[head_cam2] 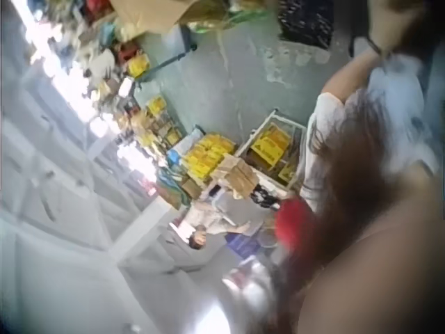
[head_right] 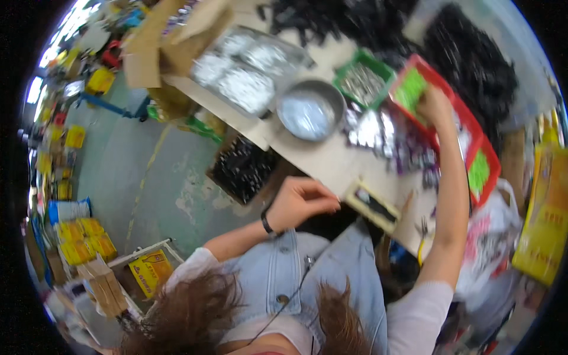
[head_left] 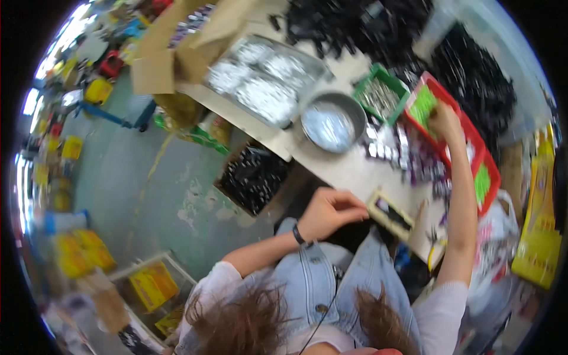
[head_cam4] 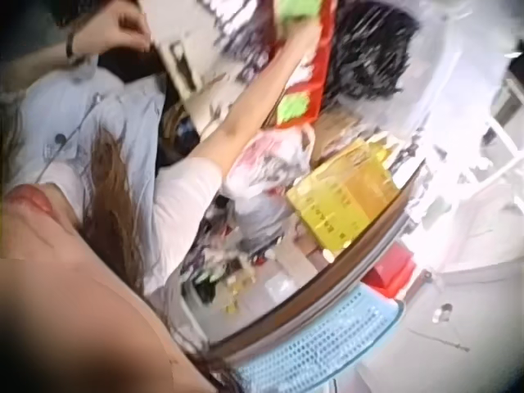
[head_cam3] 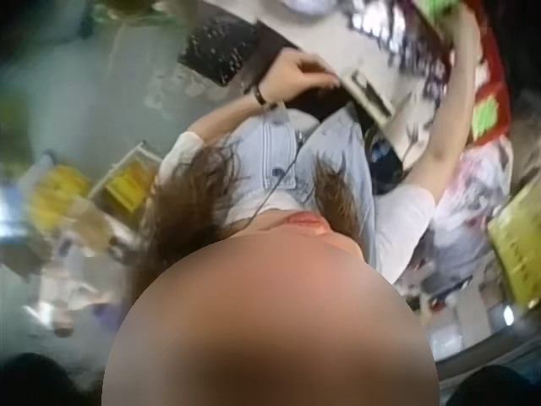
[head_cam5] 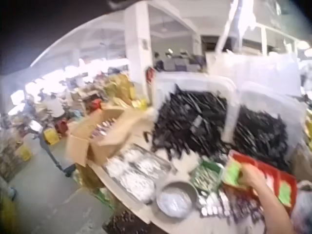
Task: Manually assembling small electronic parts into a frame at a factory workstation.
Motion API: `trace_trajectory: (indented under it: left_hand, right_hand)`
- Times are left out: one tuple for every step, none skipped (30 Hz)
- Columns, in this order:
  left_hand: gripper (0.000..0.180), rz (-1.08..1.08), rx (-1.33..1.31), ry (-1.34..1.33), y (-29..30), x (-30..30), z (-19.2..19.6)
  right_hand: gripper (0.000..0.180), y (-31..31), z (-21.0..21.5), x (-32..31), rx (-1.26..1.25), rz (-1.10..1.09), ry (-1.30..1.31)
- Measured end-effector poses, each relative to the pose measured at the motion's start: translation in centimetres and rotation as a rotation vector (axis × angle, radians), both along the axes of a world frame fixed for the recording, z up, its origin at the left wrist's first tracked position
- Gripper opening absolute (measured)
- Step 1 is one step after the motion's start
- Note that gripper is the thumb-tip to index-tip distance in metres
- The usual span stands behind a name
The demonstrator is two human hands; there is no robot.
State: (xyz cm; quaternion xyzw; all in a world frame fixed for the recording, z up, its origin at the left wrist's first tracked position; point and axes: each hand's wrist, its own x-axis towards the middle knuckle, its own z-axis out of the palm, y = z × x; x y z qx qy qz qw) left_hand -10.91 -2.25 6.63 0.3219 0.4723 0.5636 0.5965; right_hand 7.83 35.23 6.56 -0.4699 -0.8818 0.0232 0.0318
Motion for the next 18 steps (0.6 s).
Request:
trace_trajectory:
  left_hand:
    - [0.010, -0.005, 0.053, -0.024, 0.2, 0.2, -0.4]
    - [0.011, -0.014, 0.064, -0.041, 0.3, 0.2, -0.5]
    - [0.011, 0.001, 0.124, -0.090, 0.8, 0.5, -0.7]
    - [0.011, -0.038, 0.110, -0.128, 1.4, 0.3, 0.0]
    - [0.011, -0.019, 0.117, -0.137, 1.8, 0.1, 0.4]
    - [0.011, -0.017, 0.116, -0.165, 1.9, 0.5, 0.4]
    - [0.010, -0.015, 0.084, -0.136, 2.4, 0.6, 0.5]
    - [0.010, -0.033, 0.040, -0.118, 3.1, 0.7, 0.5]
    - [0.009, -0.024, 0.021, -0.146, 3.6, 1.1, 0.6]
    - [0.009, -0.026, -0.033, -0.177, 4.1, 1.6, 0.8]
    - [0.008, -0.060, 0.014, -0.167, 4.2, 2.2, 0.4]
    - [0.008, -0.066, -0.051, -0.208, 4.2, 3.0, 1.0]
    - [0.008, -0.125, -0.010, -0.184, 4.3, 3.5, 1.4]
    - [0.009, -0.123, 0.009, -0.232, 4.6, 4.1, 1.2]
    - [0.010, -0.144, -0.012, -0.263, 4.4, 4.9, 0.7]
    - [0.010, -0.152, -0.028, -0.276, 4.2, 5.3, 0.4]
    - [0.011, -0.174, -0.045, -0.279, 4.2, 5.8, 0.3]
    - [0.011, -0.191, -0.061, -0.282, 4.1, 6.3, 0.4]
  right_hand:
    - [0.022, 0.7, -0.4, 1.5, 0.087, -0.001, 0.097]
    - [0.021, -0.3, 0.8, 2.0, 0.063, 0.004, 0.242]
    - [0.022, -0.2, 0.2, 3.8, 0.208, 0.050, 0.343]
    - [0.022, -0.1, -0.6, 5.5, 0.044, -0.024, 0.556]
    - [0.021, -2.6, -0.4, 4.4, -0.113, -0.050, 0.731]
    - [0.021, -6.5, 0.6, 2.9, -0.277, -0.099, 0.883]
    - [0.019, -10.6, 1.3, 1.7, -0.486, -0.126, 1.072]
    - [0.017, -15.1, 1.9, 0.9, -0.691, -0.181, 1.258]
    - [0.017, -18.9, 2.4, 0.8, -0.781, -0.198, 1.326]
    - [0.017, -22.4, 2.7, 1.0, -0.863, -0.237, 1.395]
    - [0.017, -25.0, 2.8, 1.3, -0.867, -0.258, 1.446]
    - [0.017, -26.7, 2.8, 1.7, -0.866, -0.268, 1.491]
    - [0.017, -28.0, 2.2, 2.2, -0.798, -0.253, 1.544]
    - [0.018, -28.3, 1.8, 2.5, -0.712, -0.200, 1.596]
    - [0.019, -29.0, 1.4, 3.3, -0.738, -0.173, 1.647]
    - [0.019, -29.4, 1.2, 3.8, -0.726, -0.179, 1.654]
    - [0.019, -29.7, 1.0, 4.4, -0.718, -0.179, 1.659]
    - [0.019, -30.1, 0.8, 4.9, -0.714, -0.175, 1.663]
